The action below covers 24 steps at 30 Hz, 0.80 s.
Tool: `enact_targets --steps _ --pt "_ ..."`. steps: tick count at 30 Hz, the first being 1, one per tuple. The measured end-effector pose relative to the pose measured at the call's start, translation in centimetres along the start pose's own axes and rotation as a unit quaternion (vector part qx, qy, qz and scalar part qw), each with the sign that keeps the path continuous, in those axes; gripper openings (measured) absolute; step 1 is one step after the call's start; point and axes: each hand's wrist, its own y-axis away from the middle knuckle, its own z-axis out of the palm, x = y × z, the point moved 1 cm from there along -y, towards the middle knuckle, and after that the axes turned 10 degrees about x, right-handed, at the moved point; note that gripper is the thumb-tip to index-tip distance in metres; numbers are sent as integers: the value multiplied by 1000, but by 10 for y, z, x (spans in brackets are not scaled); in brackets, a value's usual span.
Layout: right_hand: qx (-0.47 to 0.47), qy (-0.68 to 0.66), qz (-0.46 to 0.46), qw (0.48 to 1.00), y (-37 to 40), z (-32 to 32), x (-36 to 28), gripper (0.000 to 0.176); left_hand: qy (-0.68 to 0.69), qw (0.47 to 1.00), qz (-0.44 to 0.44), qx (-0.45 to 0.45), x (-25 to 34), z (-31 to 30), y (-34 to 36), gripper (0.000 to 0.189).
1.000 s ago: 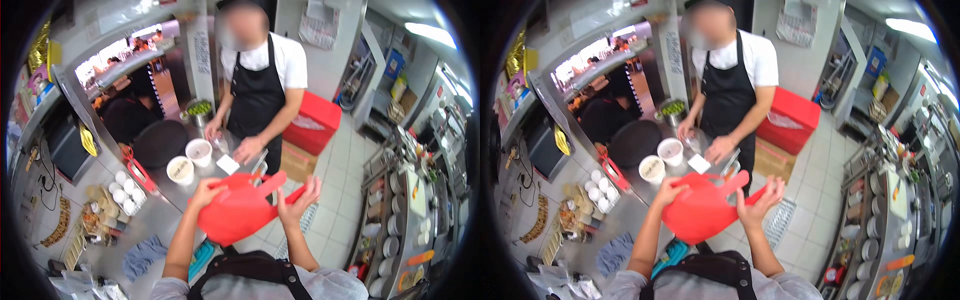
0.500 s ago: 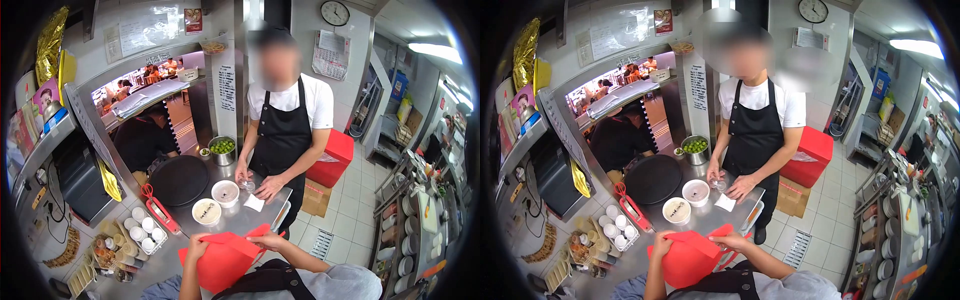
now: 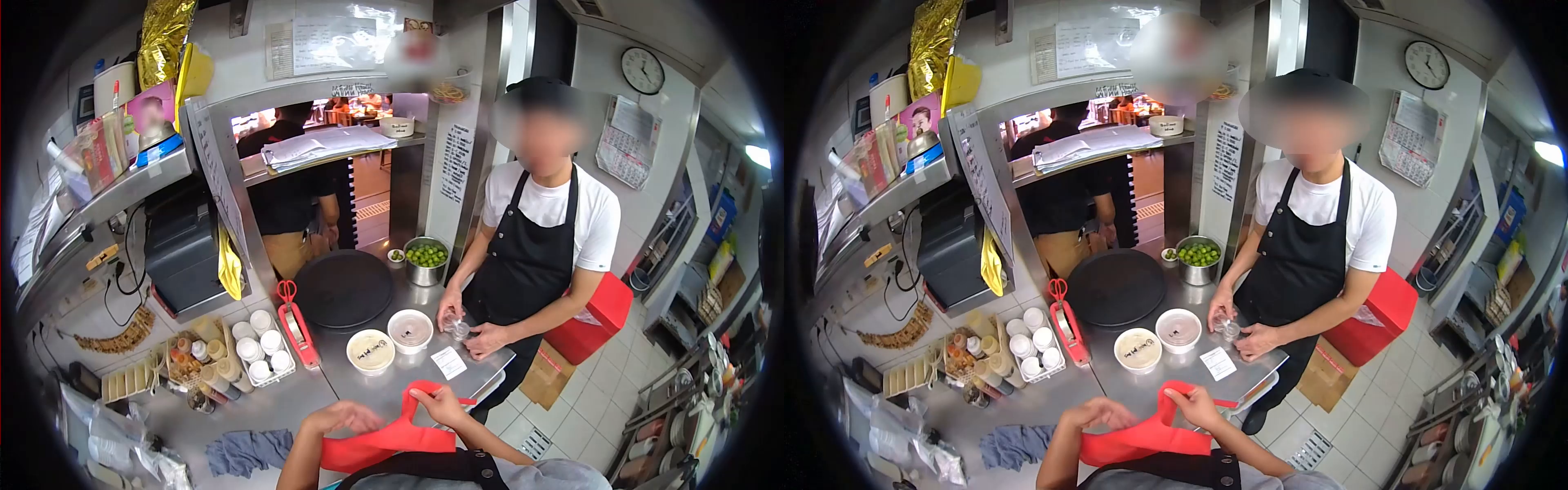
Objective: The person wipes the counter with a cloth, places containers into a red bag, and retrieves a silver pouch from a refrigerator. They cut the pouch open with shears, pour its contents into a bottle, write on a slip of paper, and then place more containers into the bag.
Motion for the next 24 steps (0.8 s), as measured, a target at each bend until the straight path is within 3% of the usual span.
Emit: enact_targets --steps 2,4,6,7,9,13,16,17,19,20,21,24 --pt "-43 16 -24 999 -2 -1 21 20 59 997 -39 13 4 20 -22 53" --pt "-83 34 -49 995 1 -2 30 20 -158 947 4 280 9 57 -42 49" --pt "-26 129 -236 963 7 -4 24 31 -168 938 12 302 -12 64 -60 45" --pt "-27 128 -236 963 9 -7 28 31 -179 930 20 321 -22 66 -66 41" --pt "58 237 -270 931 13 -15 36 46 -139 941 8 309 -37 73 -75 38" --pt "35 342 -250 905 27 -33 24 48 -54 965 -14 258 -63 78 -90 28" --pt "111 256 -283 918 32 -47 12 50 33 952 -70 297 -59 89 -94 23" --pt "136 245 -297 913 34 -55 2 42 30 953 -74 292 -57 89 -97 23" --pt "165 235 -310 906 43 -68 -1 35 51 923 -34 379 -51 83 -98 15" --pt "154 -39 -213 964 50 -76 5 27 108 906 19 408 -50 71 -104 12" --pt "128 -309 -99 937 55 -85 9 27 165 883 72 434 -48 58 -112 10" --pt "170 -344 -97 918 65 -120 -10 34 124 816 217 521 -12 20 -101 6"
